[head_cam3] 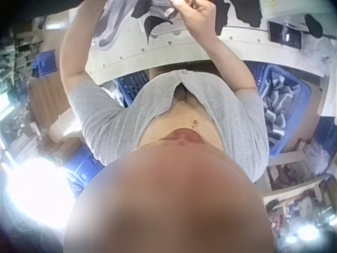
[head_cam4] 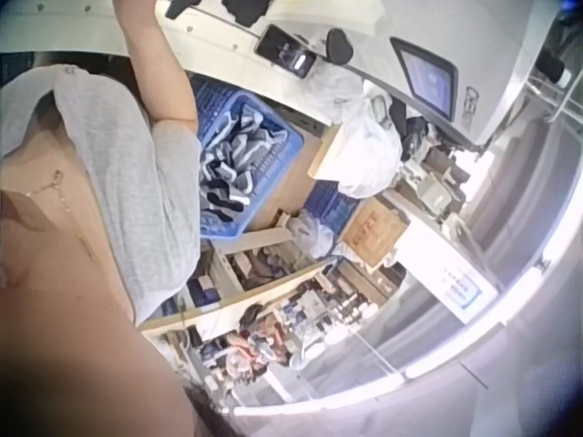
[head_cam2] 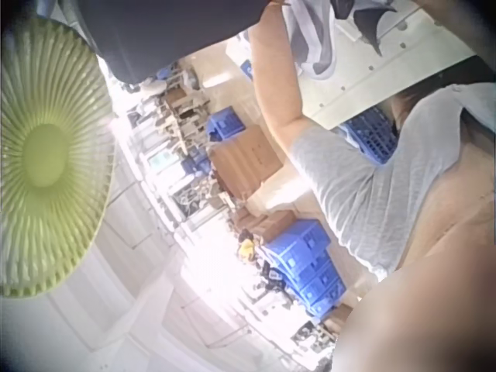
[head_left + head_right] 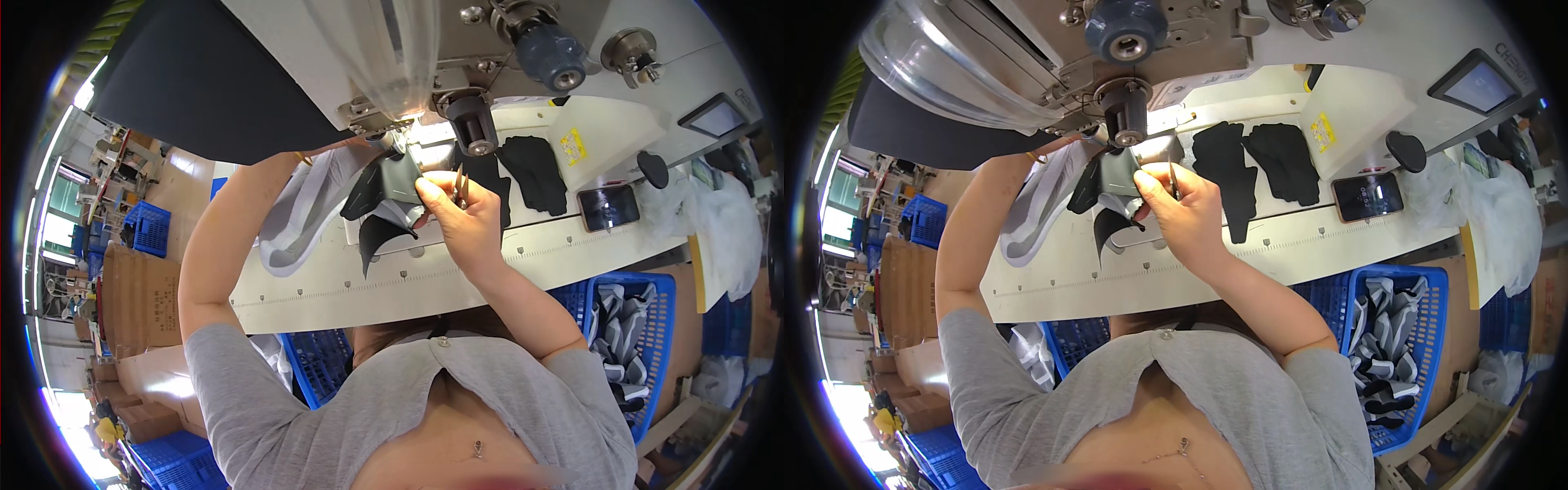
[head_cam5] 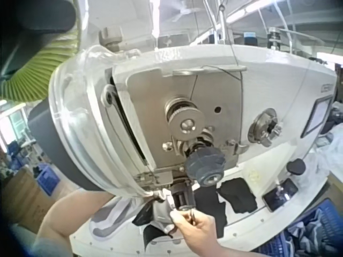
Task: Sewing together shoe upper components using an industrial sewing machine.
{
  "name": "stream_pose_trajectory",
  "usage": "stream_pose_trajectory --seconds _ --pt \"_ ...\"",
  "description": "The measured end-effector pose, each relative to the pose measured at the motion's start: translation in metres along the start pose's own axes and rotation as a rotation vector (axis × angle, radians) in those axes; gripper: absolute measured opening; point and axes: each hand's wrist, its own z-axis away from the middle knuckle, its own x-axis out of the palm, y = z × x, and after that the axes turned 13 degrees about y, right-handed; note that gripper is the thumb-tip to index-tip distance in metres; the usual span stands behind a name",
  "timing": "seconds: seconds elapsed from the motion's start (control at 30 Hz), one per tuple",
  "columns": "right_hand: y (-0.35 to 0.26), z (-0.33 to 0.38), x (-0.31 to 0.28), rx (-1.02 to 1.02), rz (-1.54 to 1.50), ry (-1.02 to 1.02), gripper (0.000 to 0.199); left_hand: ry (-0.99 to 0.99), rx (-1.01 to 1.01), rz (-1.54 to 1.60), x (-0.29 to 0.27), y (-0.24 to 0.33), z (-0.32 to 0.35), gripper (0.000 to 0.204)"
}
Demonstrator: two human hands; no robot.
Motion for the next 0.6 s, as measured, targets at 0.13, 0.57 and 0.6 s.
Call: stream_pose_trajectory --seconds 0.13,0.57,0.6 --pt "-0.007 0.003 0.010 0.000 0.083 -0.028 0.015 0.022 -0.060 -0.080 -0.020 0.005 0.014 0.029" --pt "0.005 0.005 0.004 -0.101 0.058 -0.049 0.014 0.577 0.664 -0.281 0.089 0.042 0.086 0.033" --pt "0.006 0.008 0.006 -0.049 -0.020 -0.047 0.015 0.579 0.663 -0.281 0.091 0.037 0.087 0.033"
